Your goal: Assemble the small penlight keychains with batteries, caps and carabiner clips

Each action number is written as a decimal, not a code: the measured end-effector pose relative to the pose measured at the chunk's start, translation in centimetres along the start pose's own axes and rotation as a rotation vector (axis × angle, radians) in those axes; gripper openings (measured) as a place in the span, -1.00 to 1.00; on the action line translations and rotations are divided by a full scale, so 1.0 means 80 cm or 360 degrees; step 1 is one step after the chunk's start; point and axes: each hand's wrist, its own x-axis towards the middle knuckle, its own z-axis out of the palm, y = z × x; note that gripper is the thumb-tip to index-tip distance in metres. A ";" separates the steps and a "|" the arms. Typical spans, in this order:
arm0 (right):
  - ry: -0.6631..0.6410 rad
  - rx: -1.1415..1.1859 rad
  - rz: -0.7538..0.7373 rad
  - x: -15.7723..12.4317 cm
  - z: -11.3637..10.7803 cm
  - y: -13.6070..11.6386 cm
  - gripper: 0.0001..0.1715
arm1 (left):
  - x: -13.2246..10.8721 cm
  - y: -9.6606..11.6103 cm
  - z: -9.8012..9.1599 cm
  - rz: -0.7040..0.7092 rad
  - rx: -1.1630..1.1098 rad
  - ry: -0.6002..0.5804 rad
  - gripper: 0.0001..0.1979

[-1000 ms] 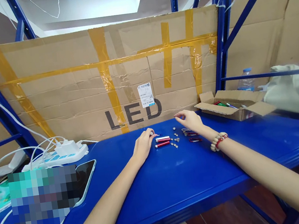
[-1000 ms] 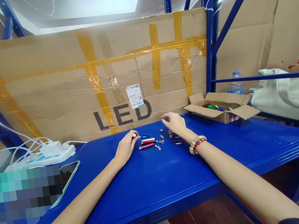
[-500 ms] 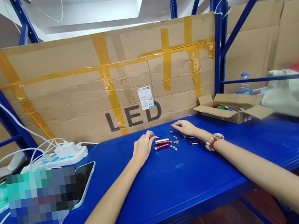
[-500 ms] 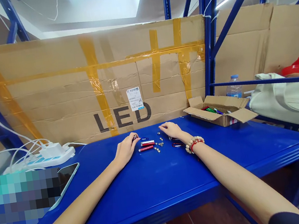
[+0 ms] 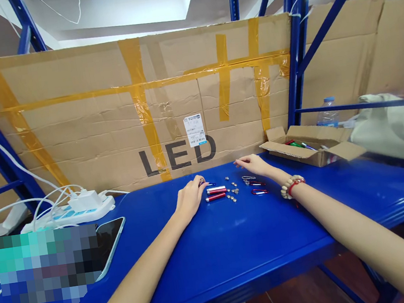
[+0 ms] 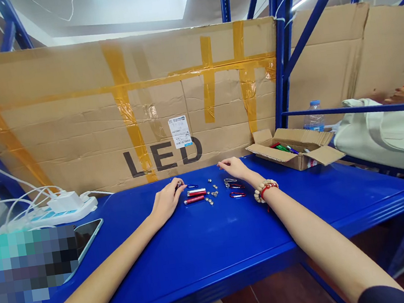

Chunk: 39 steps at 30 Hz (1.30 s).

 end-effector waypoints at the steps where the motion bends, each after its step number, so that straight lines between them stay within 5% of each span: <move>1: -0.0006 -0.0003 0.0009 -0.001 -0.003 0.001 -0.57 | 0.000 0.000 0.000 0.0003 0.0008 -0.0007 -0.81; 8: -0.0142 -0.0117 0.0009 -0.011 -0.004 -0.001 -0.70 | 0.000 0.001 -0.001 0.0003 0.0009 -0.0015 -0.82; 18: -0.0273 0.0019 -0.0410 -0.013 0.016 -0.028 -0.69 | -0.001 0.003 -0.002 0.0029 -0.0053 -0.0021 -0.82; 39: -0.0305 -0.0133 -0.0136 -0.003 0.012 -0.021 -0.79 | -0.003 0.004 -0.006 -0.0032 -0.0155 -0.0120 -0.83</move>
